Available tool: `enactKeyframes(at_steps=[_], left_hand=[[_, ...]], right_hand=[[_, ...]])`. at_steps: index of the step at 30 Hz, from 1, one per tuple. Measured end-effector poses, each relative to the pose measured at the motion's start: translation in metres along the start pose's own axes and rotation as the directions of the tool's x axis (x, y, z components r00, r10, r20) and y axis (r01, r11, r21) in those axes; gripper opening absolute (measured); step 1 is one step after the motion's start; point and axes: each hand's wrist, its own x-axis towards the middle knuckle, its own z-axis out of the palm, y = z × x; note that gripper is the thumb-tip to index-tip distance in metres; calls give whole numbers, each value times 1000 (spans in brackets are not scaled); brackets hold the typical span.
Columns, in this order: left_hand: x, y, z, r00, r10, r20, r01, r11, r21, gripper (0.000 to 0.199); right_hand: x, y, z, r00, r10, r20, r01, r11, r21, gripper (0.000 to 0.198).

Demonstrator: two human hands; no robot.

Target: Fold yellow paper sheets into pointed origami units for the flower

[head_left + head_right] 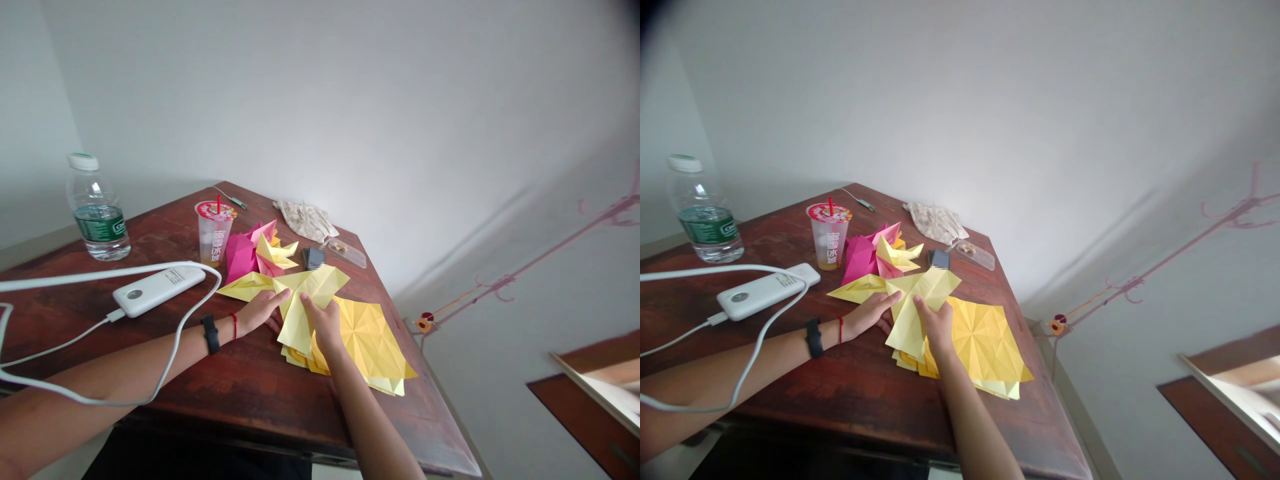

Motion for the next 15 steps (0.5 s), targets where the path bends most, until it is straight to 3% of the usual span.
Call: enactKeyframes(at_steps=[4, 15], left_hand=[[1, -4, 0, 998, 39, 54, -38, 999, -23, 59], [5, -5, -4, 994, 51, 92, -48, 998, -35, 52]], right_hand=[[-1, -1, 2, 1000, -23, -21, 23, 999, 26, 44], [7, -17, -8, 994, 106, 20, -107, 950, 293, 39]])
